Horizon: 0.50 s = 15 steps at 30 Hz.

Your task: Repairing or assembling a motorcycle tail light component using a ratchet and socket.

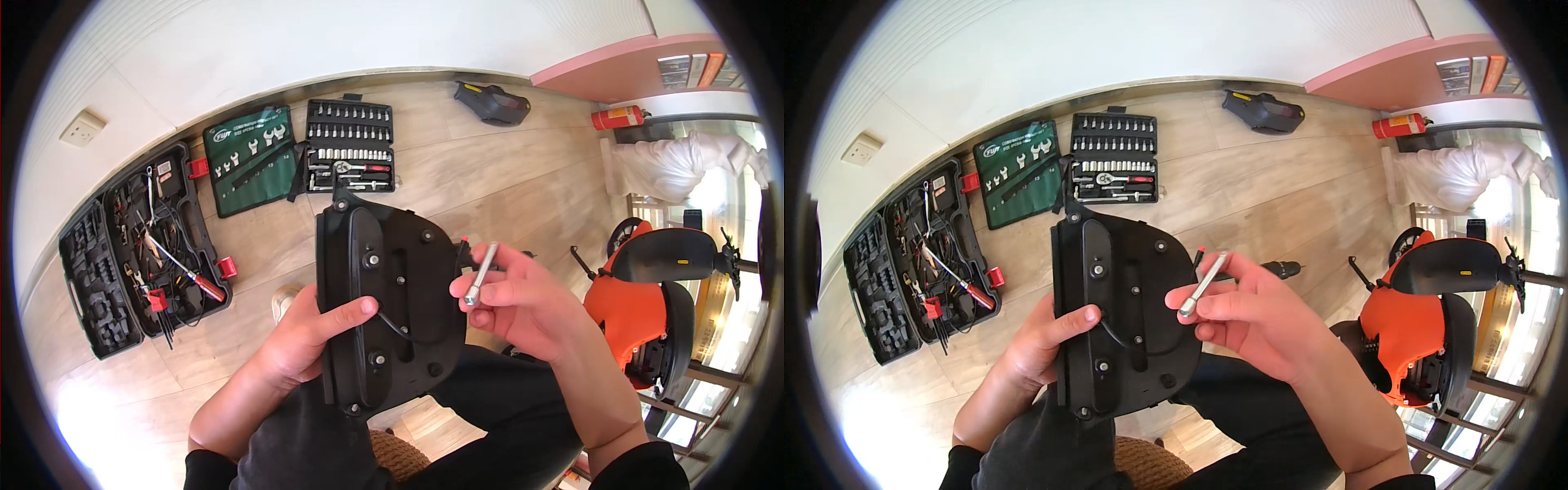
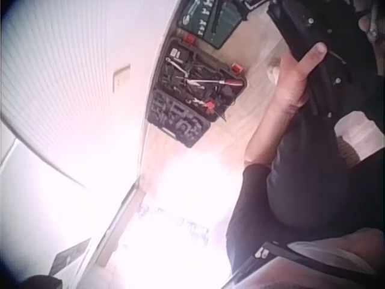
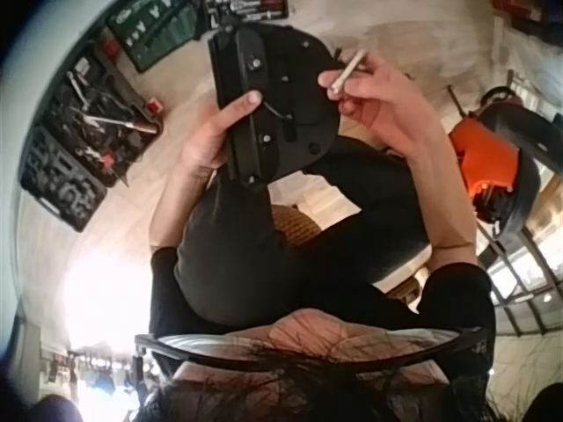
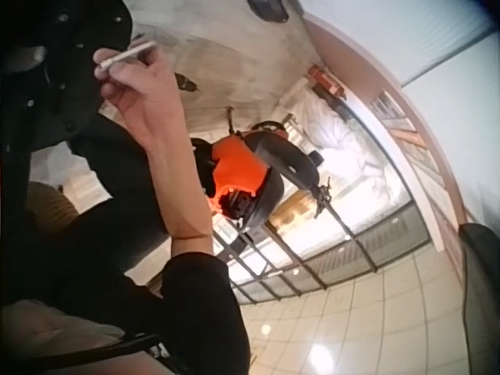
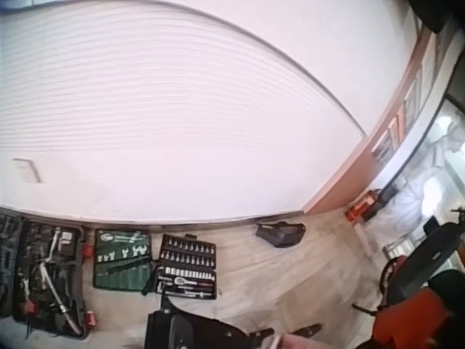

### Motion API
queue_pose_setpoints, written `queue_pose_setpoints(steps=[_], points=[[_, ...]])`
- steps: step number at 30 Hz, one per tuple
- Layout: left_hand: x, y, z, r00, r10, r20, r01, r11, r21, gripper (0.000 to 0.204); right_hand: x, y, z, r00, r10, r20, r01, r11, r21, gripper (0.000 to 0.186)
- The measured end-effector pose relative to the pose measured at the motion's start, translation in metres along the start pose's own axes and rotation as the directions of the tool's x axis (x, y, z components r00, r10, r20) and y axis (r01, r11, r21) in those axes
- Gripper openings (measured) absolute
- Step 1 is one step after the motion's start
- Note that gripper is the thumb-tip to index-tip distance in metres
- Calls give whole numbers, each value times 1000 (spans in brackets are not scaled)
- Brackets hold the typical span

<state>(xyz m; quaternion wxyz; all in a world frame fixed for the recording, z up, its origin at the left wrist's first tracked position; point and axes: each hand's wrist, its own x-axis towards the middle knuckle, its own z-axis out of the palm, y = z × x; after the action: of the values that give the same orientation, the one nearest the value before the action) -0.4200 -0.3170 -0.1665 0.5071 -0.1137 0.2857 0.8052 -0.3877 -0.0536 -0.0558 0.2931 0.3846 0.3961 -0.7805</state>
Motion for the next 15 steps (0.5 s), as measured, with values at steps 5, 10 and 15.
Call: queue_pose_setpoints(steps=[5, 10, 15], points=[[-5, -3, -1, 1000, -5, -30, 5, 1000, 13, 61, 10, 14, 21, 899, -429, 92, 403, 726, -557, 24], [-7, 0, -2, 999, -6, -34, 7, 999, 33, 59, 25, 22, 23, 735, -555, 391, 520, 91, -849, 17], [-11, 2, 1, 999, 17, -38, -15, 998, 64, 56, 33, 29, 23, 669, -568, 480, 514, -113, -850, 17]])
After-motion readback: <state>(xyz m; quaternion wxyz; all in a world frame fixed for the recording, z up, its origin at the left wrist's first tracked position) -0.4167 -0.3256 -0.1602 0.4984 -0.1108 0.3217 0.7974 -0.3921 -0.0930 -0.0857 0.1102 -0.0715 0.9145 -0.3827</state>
